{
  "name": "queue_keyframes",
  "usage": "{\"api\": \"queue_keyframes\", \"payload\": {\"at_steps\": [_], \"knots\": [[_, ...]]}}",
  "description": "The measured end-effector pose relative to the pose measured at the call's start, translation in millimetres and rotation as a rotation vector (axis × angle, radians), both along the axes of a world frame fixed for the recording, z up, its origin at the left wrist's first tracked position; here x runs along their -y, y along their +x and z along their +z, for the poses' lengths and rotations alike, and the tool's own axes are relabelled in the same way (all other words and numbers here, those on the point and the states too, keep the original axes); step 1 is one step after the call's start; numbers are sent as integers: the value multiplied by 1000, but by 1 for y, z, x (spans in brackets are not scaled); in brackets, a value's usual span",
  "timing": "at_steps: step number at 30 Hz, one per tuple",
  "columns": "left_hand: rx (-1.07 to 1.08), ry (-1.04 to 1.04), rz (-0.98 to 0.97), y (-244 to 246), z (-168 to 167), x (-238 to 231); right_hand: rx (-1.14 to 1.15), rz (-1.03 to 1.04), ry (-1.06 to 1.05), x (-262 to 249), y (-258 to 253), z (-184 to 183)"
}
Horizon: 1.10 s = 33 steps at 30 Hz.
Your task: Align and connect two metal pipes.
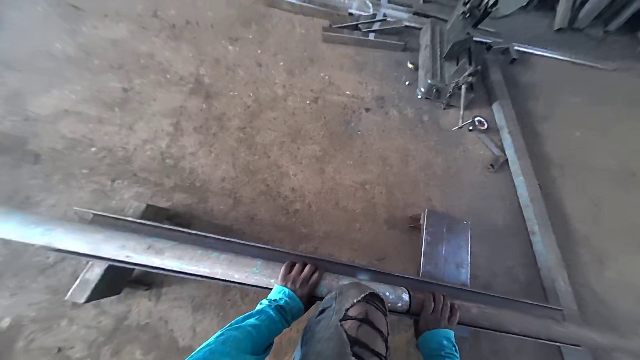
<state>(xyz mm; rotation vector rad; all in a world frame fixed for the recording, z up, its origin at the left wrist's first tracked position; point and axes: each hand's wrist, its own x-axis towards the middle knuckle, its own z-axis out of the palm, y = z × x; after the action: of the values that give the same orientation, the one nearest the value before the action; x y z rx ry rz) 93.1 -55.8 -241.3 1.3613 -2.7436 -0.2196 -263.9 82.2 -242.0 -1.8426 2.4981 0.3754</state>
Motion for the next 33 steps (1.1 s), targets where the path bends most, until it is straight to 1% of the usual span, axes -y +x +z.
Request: {"api": "queue_keyframes", "payload": {"at_steps": [3, 6, 9, 15, 17, 19, 20, 23, 24, 25, 26, 28, 29, 31, 33], "knots": [[-11, -17, 37, -1, -1, -2, -29, -37, 44, 3, 6, -1], [-39, -33, 58, -3, -2, -4, -57, -31, -10, 4, 10, -2], [-6, -7, 65, -3, -2, -5, -80, -55, 26, 4, 14, 0], [-20, -20, 61, -3, -2, -7, -99, 25, -131, 0, 11, -11], [7, 48, 82, -7, 3, -7, -79, 16, -98, -1, 8, -6], [36, 240, 120, -8, 17, -9, -37, -1, -57, 0, 4, -4], [1, 290, 128, -2, 22, -16, -17, 10, -65, -1, 3, -6], [-208, 133, 159, 34, 30, -59, 26, 28, -64, -3, 1, -5], [-213, 160, 219, 51, 30, -78, 32, 21, -51, -3, 1, -4], [-163, 267, 319, 69, 30, -97, 29, 23, -54, -4, 0, -3], [-68, 427, 457, 88, 26, -112, 18, 28, -65, -4, 0, -4], [158, 745, 758, 124, 5, -127, -4, 46, -75, -4, -2, -5], [235, 828, 864, 140, -9, -131, -7, 59, -81, -4, -2, -4], [323, 941, 1017, 156, -25, -133, -21, 63, -76, -2, -2, -4], [416, 990, 1113, 165, -41, -141, -37, 50, -49, -4, 0, -3]]}}
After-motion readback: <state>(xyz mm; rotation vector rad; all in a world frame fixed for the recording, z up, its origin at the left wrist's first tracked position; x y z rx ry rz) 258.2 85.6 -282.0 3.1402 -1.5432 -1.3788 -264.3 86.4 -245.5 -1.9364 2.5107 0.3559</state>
